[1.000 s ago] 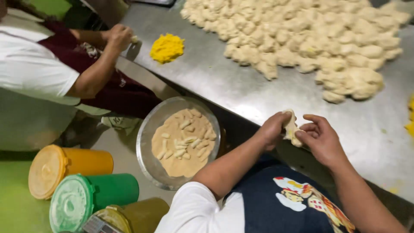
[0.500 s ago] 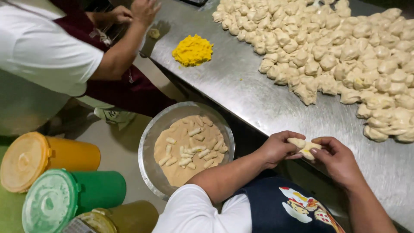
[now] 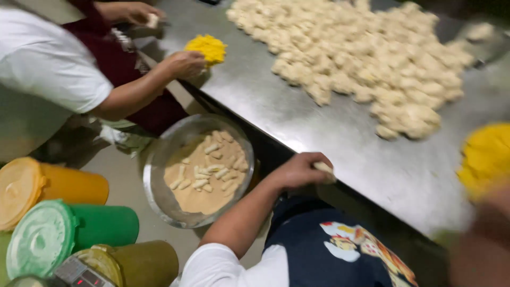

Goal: Filling and shaping small pieces of dough with a yellow paste on a bakery production table

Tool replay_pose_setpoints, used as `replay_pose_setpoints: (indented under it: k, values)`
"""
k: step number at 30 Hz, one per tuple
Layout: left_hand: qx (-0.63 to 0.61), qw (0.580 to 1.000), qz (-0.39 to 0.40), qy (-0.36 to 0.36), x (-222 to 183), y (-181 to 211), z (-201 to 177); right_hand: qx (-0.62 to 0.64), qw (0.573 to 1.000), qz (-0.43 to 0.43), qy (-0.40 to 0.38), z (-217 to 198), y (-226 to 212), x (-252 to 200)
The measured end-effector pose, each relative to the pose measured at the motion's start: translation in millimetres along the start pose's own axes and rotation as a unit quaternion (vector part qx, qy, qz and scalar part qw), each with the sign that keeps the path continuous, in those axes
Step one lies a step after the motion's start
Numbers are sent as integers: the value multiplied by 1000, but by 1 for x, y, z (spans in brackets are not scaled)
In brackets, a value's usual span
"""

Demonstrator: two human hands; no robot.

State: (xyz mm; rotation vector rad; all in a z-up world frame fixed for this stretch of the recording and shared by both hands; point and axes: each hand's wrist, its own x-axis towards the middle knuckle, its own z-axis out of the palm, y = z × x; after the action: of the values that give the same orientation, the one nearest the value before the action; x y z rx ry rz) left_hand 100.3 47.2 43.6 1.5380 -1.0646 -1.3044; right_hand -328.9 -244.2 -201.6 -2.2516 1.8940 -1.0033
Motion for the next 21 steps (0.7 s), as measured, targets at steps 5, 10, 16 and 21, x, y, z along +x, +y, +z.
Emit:
replay_pose_setpoints:
  k: [5,10,16,21]
  values:
    - [300,913,127,-247,0,16,132,23,882,-282,-377,-170,-245,-1]
    - [327,903,248,-126,12,54,160,163,968,-174,-74,-170,-133,15]
    - [355,796,491,8,93,28,183,71,985,-159,-3,-191,-47,69]
    - [497,772,372,-133,69,-4,184,41,981,-79,-171,-182,-76,66]
